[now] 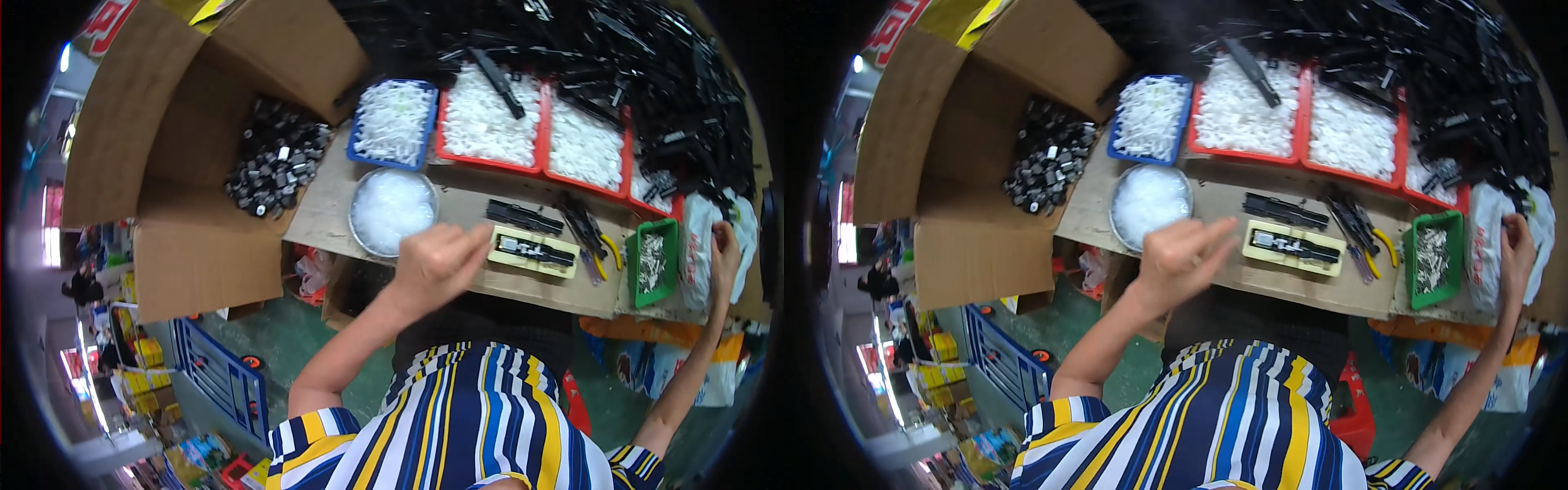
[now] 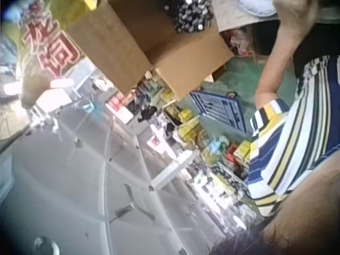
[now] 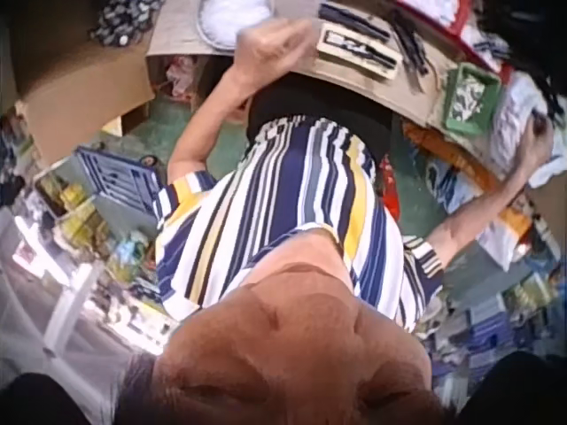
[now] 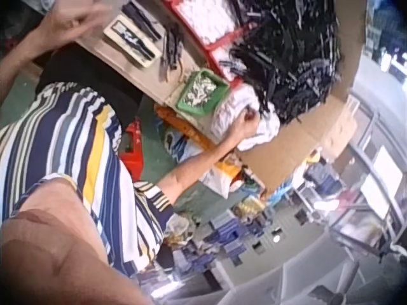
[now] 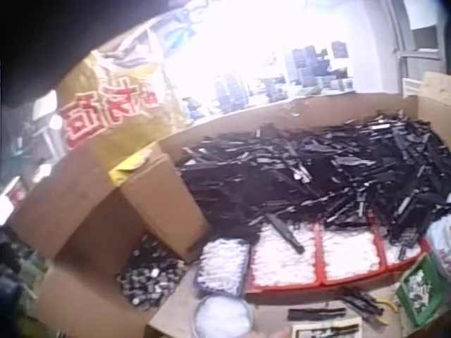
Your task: The person assembles small black lock bodies by inserting metal pins and white plastic components into a wooden jig. They use pliers to manipulate the pins and a small tool to adjust the internal mechanism. The person handles multiple lock units sequentially, placing finished parts into a cardboard box.
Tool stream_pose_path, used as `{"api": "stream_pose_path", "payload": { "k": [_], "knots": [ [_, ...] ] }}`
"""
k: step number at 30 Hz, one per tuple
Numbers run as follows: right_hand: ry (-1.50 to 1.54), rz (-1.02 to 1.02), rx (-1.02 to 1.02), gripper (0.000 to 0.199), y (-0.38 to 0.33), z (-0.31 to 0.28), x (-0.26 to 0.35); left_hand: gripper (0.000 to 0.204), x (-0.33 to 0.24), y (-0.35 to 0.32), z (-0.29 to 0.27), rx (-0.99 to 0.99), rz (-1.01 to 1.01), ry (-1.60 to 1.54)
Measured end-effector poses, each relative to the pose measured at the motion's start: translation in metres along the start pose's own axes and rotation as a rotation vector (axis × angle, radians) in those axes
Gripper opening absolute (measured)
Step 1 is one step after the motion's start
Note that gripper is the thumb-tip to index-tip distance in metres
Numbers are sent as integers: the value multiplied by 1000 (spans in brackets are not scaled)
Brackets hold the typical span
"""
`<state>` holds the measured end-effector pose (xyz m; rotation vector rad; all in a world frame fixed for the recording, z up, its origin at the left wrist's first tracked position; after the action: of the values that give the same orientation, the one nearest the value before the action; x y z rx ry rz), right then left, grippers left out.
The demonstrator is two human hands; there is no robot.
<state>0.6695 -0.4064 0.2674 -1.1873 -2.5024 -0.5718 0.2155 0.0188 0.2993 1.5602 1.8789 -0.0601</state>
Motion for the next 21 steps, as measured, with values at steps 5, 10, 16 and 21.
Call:
{"api": "stream_pose_path", "payload": {
  "k": [5, 10, 16, 21],
  "knots": [
    [-132, 78, 94, 23, 4, -2, 27, 9, 75, 14, -46, -205, -294, 159],
    [-261, 72, 96, 30, 8, -2, 45, 12, 124, 36, -72, -243, -391, 237],
    [-161, -28, 22, 33, 2, -41, 20, 15, 153, 63, -67, -140, -369, 270],
    [65, 138, 83, 34, -15, -63, 12, 16, 169, 71, -70, -49, -355, 186]
  ]
}}
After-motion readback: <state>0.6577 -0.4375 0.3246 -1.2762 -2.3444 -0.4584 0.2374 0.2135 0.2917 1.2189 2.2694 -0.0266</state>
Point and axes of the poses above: each hand's wrist, its own y-axis towards the middle knuckle, its own z-axis out of the palm, x = y × z, the point moved 2 cm from there along y, towards the middle knuckle, and after that the axes turned 7 degrees about x, right-handed, at the moved point
